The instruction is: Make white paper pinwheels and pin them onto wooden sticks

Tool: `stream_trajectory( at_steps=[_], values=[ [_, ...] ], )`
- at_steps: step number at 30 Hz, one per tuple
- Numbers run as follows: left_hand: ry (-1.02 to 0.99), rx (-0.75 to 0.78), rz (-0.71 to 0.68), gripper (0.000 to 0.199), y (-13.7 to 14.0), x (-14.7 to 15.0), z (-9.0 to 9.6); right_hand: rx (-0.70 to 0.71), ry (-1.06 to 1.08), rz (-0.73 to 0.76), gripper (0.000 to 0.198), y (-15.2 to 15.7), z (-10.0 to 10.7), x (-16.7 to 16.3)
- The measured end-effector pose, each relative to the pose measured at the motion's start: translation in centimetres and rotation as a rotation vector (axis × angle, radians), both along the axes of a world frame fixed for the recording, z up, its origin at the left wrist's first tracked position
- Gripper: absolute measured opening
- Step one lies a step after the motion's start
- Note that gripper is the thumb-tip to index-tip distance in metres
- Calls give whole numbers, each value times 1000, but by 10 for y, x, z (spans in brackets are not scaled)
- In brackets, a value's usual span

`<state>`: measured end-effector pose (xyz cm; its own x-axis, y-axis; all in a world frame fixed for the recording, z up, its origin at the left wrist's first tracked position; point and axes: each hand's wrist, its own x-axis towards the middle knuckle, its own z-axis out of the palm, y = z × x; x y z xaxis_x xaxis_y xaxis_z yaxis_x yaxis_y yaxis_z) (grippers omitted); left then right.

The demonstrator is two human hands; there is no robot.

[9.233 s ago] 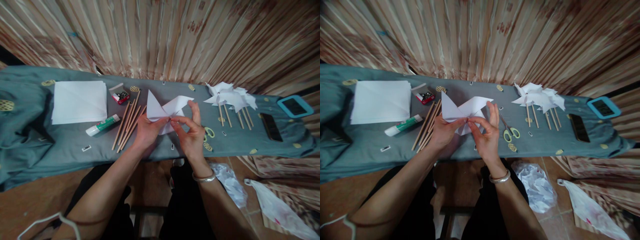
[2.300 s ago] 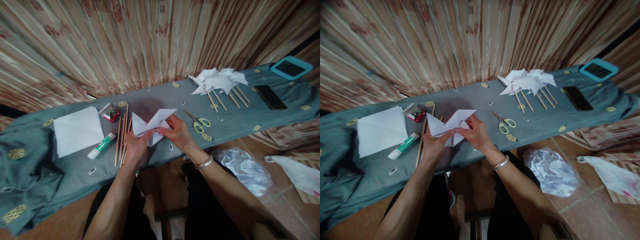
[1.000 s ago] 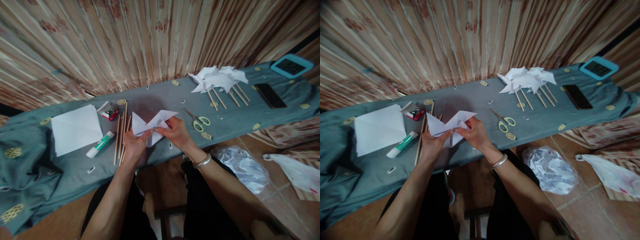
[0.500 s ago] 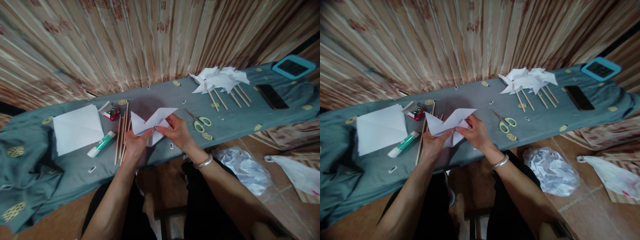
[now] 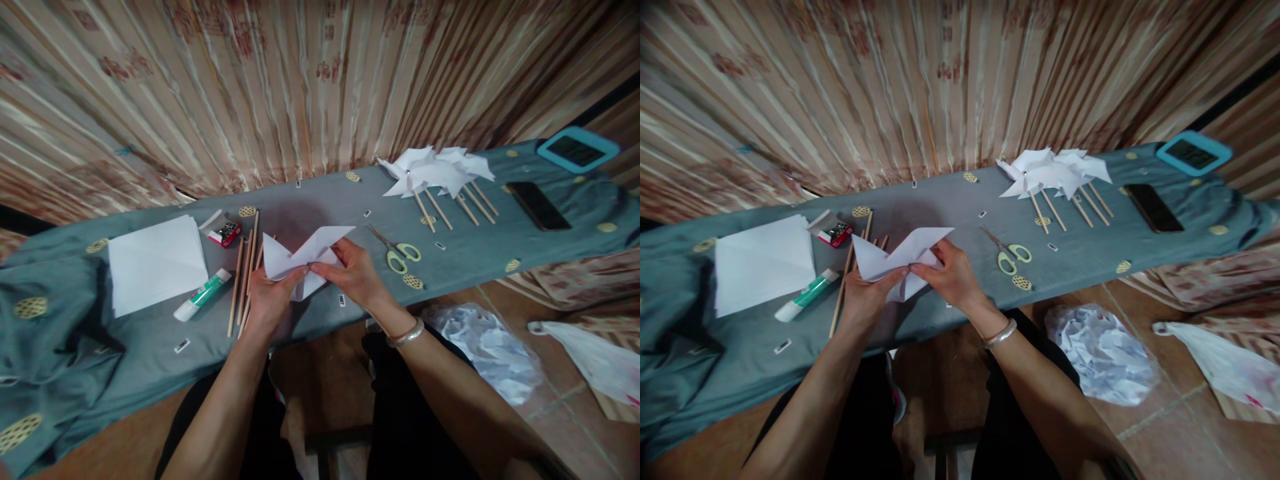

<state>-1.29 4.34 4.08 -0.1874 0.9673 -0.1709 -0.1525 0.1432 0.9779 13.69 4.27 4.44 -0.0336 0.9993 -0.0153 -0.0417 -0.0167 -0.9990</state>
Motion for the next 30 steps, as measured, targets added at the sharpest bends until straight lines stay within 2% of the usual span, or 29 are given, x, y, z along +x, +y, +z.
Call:
stream_trajectory(
  at_steps=[11, 20, 30],
  values=[
    [-87, -17, 18, 30, -1, -1, 2, -37, 41, -26, 41, 1, 0, -6],
    [-25, -31, 25, 29, -3, -5, 12, -63, -37, -22, 33, 1, 4, -12],
    [-24, -20, -8, 29, -3, -17, 8, -117, -13, 16, 32, 0, 7, -19]
  ],
)
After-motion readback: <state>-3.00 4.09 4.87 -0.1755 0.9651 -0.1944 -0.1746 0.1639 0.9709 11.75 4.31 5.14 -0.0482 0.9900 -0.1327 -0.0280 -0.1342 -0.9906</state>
